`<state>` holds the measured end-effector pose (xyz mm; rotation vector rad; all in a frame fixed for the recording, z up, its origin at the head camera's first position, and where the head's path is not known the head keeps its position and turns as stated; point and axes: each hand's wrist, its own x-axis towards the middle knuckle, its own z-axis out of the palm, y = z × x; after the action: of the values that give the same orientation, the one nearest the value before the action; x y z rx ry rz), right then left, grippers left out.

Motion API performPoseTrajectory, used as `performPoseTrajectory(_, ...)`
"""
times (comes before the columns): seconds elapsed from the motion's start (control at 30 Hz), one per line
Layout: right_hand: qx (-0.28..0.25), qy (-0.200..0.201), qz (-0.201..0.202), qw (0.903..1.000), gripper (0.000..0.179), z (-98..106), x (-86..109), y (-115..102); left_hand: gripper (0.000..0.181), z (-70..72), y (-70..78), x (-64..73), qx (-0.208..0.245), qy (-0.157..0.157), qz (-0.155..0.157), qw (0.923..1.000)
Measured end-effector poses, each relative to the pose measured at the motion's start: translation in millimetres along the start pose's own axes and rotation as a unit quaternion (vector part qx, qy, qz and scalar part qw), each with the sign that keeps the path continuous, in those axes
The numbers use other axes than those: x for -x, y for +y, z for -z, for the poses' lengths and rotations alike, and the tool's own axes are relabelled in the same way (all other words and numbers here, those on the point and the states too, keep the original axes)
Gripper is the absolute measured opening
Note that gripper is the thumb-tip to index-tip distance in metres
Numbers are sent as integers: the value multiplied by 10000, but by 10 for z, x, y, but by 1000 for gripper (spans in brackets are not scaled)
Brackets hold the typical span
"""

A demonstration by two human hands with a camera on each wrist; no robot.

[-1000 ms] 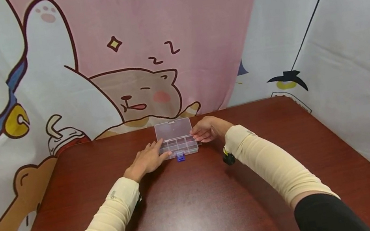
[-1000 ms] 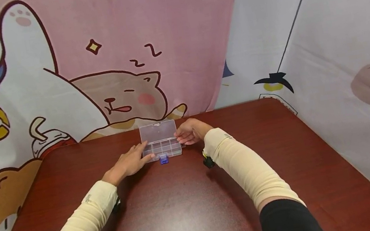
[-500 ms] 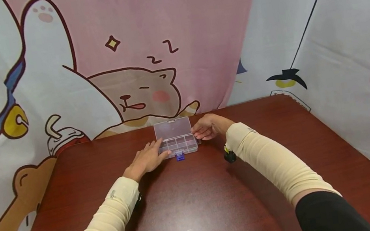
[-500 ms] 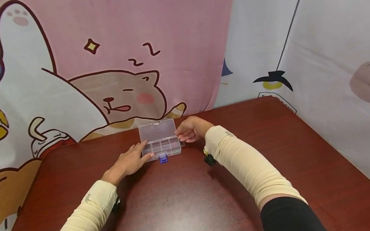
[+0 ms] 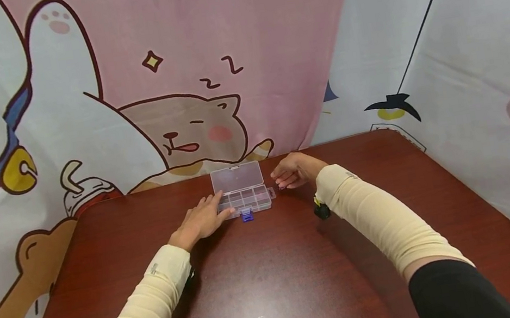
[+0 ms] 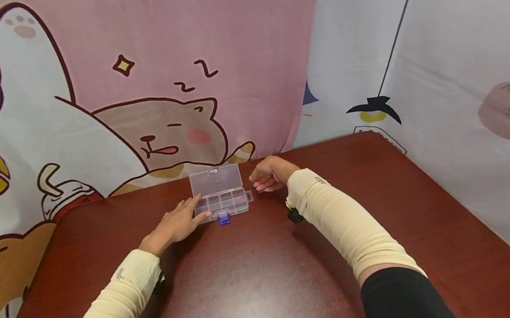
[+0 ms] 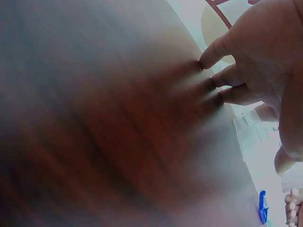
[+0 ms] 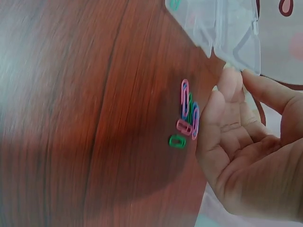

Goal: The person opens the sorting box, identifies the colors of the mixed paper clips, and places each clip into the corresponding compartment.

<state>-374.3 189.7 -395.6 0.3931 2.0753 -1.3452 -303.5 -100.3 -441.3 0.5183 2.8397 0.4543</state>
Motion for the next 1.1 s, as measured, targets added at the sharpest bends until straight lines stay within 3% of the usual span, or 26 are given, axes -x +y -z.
performPoseTrajectory(0.53,168,504,-178,9984,27,370,41,228,77,-6,7,21,18,-7,-7,10000)
performPoseTrajectory(0.97,579,545,-97,9968,19,327,33,337,78,-6,-13,16,-30,24,-21,10000)
performPoseTrajectory(1.1,827,735,-19,9939,16,266,48,377,78,-3,-5,25,-1,5,-8,10000)
